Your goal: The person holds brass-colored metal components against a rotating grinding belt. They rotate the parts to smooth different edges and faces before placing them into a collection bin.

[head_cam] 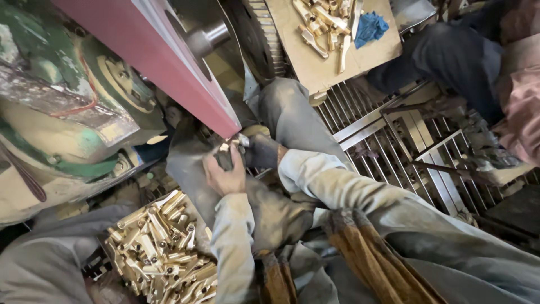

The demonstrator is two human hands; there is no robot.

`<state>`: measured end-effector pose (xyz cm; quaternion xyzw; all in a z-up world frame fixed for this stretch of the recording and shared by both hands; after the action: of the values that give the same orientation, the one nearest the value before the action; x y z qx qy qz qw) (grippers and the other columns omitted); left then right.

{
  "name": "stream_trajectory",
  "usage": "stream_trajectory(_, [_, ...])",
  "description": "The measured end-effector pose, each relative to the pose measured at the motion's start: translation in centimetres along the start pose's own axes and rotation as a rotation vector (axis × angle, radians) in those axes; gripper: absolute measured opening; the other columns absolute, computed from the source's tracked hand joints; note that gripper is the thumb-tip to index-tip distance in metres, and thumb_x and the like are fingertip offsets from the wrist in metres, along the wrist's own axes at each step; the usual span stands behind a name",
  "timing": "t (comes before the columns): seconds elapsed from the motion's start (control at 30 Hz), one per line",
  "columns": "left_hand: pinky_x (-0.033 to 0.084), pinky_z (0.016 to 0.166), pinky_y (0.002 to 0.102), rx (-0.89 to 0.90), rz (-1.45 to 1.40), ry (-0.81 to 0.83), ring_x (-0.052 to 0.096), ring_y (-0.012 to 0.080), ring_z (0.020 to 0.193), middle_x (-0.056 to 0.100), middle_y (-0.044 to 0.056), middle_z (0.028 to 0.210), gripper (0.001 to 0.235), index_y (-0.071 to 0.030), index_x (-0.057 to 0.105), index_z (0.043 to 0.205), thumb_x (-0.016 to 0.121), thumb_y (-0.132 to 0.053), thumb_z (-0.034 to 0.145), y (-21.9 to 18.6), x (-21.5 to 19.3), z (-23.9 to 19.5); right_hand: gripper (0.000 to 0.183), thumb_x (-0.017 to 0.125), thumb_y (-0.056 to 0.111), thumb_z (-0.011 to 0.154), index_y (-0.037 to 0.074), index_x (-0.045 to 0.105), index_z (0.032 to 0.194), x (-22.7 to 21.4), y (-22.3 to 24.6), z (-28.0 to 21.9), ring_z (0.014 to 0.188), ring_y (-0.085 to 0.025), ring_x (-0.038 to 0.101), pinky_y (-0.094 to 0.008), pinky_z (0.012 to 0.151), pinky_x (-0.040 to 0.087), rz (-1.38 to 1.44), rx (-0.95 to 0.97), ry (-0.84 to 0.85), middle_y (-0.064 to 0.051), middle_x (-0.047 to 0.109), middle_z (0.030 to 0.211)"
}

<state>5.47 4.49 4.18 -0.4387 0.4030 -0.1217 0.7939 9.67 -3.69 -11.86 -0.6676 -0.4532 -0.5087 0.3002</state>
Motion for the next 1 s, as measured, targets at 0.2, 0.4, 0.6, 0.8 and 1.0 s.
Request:
stream_trajectory(0.2, [0.054, 0.095, 0.036, -0.192, -0.496, 0.071, 0.068, 0.0246, 0.102, 0.07, 0.018, 0.114, 0.035, 0.003, 0.062, 0.122, 0.074, -0.019, 0.098, -5.0, -7.9, -3.5, 0.037, 0.068, 0.018, 0.103, -0.003, 0.059, 0.133, 12.0, 0.5, -13.3, 0.102, -0.016, 0.064, -0.029, 0.089, 0.052, -0.365, -0.344, -0.326, -0.011, 0.066, 0.118])
stream_trajectory(0.4, [0.053, 0.079, 0.03, -0.364, -0.991, 0.271, 0.066, 0.0202, 0.087, 0.07, 0.021, 0.112, 0.041, 0.006, 0.053, 0.131, 0.061, -0.02, 0.1, -7.3, -9.8, -2.8, 0.05, 0.075, 0.014, 0.094, 0.002, 0.053, 0.137, 18.5, 0.9, -19.5, 0.105, -0.015, 0.066, -0.032, 0.089, 0.058, -0.872, -0.501, -0.269, -0.007, 0.067, 0.124])
stream_trajectory(0.6, [0.055, 0.092, 0.031, -0.236, -0.837, 0.367, 0.069, 0.021, 0.102, 0.069, 0.016, 0.119, 0.037, 0.006, 0.057, 0.128, 0.054, -0.02, 0.102, -8.5, -10.3, -1.7, 0.049, 0.075, 0.008, 0.096, 0.0, 0.053, 0.138, 19.6, 0.7, -21.0, 0.115, -0.013, 0.063, -0.032, 0.1, 0.054, -0.897, -0.561, -0.242, -0.008, 0.065, 0.127])
stream_trajectory(0.8, [0.051, 0.092, 0.03, -0.351, -0.836, 0.592, 0.066, 0.0182, 0.101, 0.071, 0.014, 0.112, 0.033, 0.004, 0.06, 0.127, 0.066, -0.006, 0.096, -5.5, -6.6, -3.0, 0.029, 0.074, 0.009, 0.095, 0.0, 0.066, 0.121, 17.9, 1.4, -19.9, 0.103, -0.012, 0.067, -0.028, 0.088, 0.056, -1.306, -0.4, -0.324, -0.007, 0.072, 0.11])
stream_trajectory(1.0, [0.054, 0.062, 0.026, -0.732, -0.721, 0.446, 0.066, 0.0147, 0.08, 0.073, 0.011, 0.106, 0.03, -0.004, 0.063, 0.123, 0.068, -0.009, 0.094, 2.2, -3.9, -4.6, 0.028, 0.056, 0.014, 0.103, -0.001, 0.061, 0.126, 9.0, 8.2, -20.4, 0.1, -0.013, 0.066, -0.029, 0.087, 0.055, -1.176, -0.571, -0.527, -0.006, 0.072, 0.108])
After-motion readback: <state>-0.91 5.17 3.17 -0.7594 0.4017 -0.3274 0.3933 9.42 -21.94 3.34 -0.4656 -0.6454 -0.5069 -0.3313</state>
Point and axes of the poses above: each hand's wrist, its own z-axis towards the middle knuckle, its own x-axis out of the palm, y = z × x, the point moved 8 cm from there along z, towards the middle knuckle
